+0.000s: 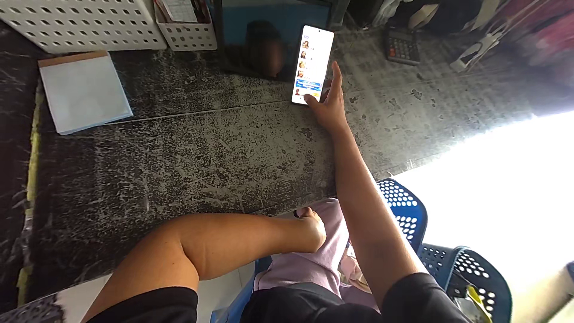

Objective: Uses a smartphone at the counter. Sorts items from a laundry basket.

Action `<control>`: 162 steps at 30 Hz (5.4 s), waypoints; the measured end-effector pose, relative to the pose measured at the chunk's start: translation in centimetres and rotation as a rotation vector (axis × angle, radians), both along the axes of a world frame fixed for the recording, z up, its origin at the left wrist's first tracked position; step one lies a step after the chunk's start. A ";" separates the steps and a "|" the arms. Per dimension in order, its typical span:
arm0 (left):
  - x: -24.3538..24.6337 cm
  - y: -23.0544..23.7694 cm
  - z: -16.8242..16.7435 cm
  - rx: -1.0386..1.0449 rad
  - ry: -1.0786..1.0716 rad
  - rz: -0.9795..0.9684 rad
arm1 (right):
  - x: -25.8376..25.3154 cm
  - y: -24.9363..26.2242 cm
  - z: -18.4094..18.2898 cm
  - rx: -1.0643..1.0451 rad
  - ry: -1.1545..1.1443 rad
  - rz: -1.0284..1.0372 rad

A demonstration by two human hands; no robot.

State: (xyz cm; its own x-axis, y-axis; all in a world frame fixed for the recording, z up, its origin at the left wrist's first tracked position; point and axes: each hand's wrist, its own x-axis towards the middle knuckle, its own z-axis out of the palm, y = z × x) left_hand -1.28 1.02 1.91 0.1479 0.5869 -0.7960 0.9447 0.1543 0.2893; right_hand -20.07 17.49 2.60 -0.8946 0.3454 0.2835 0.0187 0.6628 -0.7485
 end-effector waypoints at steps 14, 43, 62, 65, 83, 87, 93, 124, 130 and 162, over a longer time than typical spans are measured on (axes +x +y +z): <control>-0.1 0.0 0.0 0.009 -0.015 0.013 | 0.2 0.0 0.6 -0.233 0.044 -0.014; 0.0 0.0 0.0 0.007 -0.023 0.040 | 0.0 -0.1 0.0 -0.029 0.009 -0.008; 0.0 -0.1 0.0 0.014 -0.004 0.019 | 0.2 -0.4 0.4 -0.102 0.036 -0.027; 0.0 -0.1 0.0 0.013 -0.003 0.010 | 0.1 -0.2 0.4 -0.199 0.077 -0.036; 0.0 -0.1 -0.1 0.018 0.000 0.000 | 0.1 -0.2 0.2 -0.172 0.099 -0.072; 0.0 -0.1 -0.1 0.012 0.001 0.000 | 0.1 -0.2 0.2 -0.169 0.097 -0.077; 0.1 0.0 -0.2 0.011 0.000 0.003 | 0.1 -0.1 0.1 -0.152 0.107 -0.069; 0.0 0.0 -0.3 0.016 -0.002 -0.003 | 0.0 0.1 0.1 -0.139 0.096 -0.081; 0.0 0.0 -0.3 0.013 -0.005 0.000 | 0.0 0.0 0.1 -0.135 0.092 -0.084; 0.0 -0.1 -0.2 0.015 -0.007 0.011 | 0.1 0.1 0.2 -0.125 0.076 -0.082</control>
